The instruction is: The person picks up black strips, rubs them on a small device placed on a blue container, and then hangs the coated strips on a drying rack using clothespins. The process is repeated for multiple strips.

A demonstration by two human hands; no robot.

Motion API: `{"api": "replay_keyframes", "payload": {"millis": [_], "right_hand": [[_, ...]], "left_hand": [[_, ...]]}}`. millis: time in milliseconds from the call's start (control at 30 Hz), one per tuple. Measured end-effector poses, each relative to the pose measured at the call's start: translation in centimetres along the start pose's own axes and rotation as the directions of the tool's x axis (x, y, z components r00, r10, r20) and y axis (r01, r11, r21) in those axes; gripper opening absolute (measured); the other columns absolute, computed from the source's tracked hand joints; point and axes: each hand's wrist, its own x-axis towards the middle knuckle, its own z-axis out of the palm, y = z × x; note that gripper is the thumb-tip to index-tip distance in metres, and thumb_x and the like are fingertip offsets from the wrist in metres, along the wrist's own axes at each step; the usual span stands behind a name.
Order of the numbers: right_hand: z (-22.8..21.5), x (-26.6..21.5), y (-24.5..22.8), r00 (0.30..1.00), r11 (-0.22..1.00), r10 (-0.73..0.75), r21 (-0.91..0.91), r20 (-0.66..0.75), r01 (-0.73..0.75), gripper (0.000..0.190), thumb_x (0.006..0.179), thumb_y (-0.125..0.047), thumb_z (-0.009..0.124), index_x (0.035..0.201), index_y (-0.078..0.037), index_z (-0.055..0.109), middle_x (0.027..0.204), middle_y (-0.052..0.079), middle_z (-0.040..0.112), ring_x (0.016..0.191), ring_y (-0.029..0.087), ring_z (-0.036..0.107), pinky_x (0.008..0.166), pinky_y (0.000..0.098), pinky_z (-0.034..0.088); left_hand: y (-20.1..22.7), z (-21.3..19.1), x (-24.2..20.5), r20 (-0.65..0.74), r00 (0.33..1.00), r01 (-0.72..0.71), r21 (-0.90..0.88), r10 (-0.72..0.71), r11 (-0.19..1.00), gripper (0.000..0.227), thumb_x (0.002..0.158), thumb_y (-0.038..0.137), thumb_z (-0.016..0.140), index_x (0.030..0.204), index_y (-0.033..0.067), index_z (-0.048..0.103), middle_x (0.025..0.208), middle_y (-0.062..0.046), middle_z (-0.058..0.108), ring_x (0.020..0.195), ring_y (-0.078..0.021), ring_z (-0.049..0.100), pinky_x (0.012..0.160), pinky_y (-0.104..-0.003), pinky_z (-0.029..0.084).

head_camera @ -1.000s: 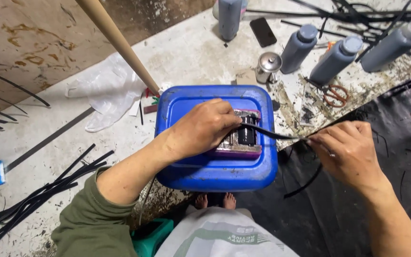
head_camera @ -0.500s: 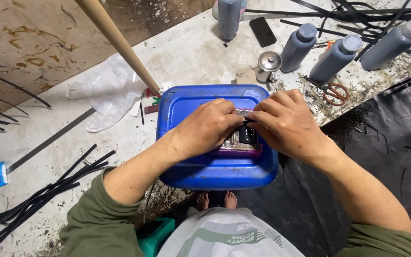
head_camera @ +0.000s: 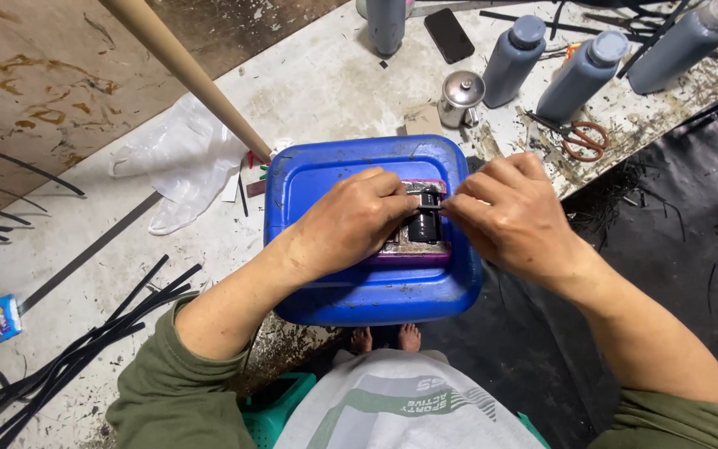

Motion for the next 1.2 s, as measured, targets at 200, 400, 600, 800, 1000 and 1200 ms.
{"api": "replay_keyframes", "payload": {"millis": [200,400,600,800,1000,1200], "right_hand": [[-1.4,-3.9,1.6,0.996,0.996,0.076,-0.046,0.054,-0.073,0.009,0.096,-0.019,0.071,0.088,-0.018,0.07,0.087,-0.002,0.068,0.088,0.022,0.063,0.087,0.038,0.041],[-3.0,-6.7,2.1,0.989,0.989,0.107,-0.11,0.102,-0.096,0.012,0.103,-0.021,0.074,0.095,-0.015,0.068,0.093,0.0,0.071,0.082,0.026,0.062,0.082,0.0415,0.035],[-2.9,-9.5,2.6,0.98,0.982,0.174,-0.087,0.094,-0.166,0.009,0.102,-0.017,0.076,0.095,-0.016,0.071,0.094,-0.002,0.073,0.081,0.025,0.06,0.084,0.0419,0.034],[-2.5,-11.5,3.0,0.957,0.966,0.255,-0.079,0.137,-0.246,0.004,0.1,-0.018,0.077,0.1,-0.018,0.073,0.094,-0.006,0.072,0.085,0.023,0.061,0.085,0.0408,0.034],[-1.9,-7.3,1.7,0.97,0.975,0.201,-0.125,0.136,-0.184,0.024,0.093,-0.037,0.081,0.108,-0.019,0.076,0.104,-0.002,0.074,0.096,0.022,0.064,0.086,0.0409,0.038],[-0.4,0.1,-1.3,0.998,0.999,0.049,0.018,-0.032,-0.049,0.011,0.091,-0.022,0.077,0.1,-0.017,0.074,0.096,-0.001,0.07,0.094,0.022,0.064,0.088,0.0401,0.041]], "left_hand": [[-0.3,-0.3,-0.5,0.032,0.998,0.045,0.016,-0.046,0.999,0.008,0.093,0.001,0.07,0.095,0.0038,0.077,0.086,-0.01,0.068,0.081,-0.0226,0.068,0.072,-0.031,0.057],[-1.0,0.5,-0.8,0.01,1.0,-0.023,-0.048,0.024,0.999,0.011,0.1,0.005,0.066,0.11,0.0036,0.071,0.089,-0.012,0.06,0.077,-0.033,0.057,0.065,-0.046,0.048],[-0.9,-0.1,-0.9,0.021,0.999,-0.031,-0.082,0.033,0.996,0.01,0.101,0.006,0.065,0.109,0.0023,0.071,0.092,-0.013,0.062,0.08,-0.034,0.059,0.069,-0.046,0.051],[-1.1,-0.1,-1.1,-0.009,0.999,-0.051,-0.109,0.05,0.993,0.012,0.101,0.008,0.065,0.107,-0.0002,0.071,0.092,-0.015,0.064,0.078,-0.0359,0.062,0.069,-0.046,0.051],[-1.0,-0.1,-0.4,0.008,0.998,-0.065,-0.083,0.066,0.994,0.011,0.101,0.007,0.063,0.101,0.0006,0.072,0.082,-0.013,0.058,0.072,-0.0349,0.059,0.064,-0.047,0.048],[0.3,-0.9,0.4,0.041,0.999,-0.017,-0.004,0.017,1.0,0.007,0.091,0.0,0.071,0.088,0.0017,0.077,0.08,-0.011,0.068,0.076,-0.0249,0.069,0.068,-0.032,0.058]]}}
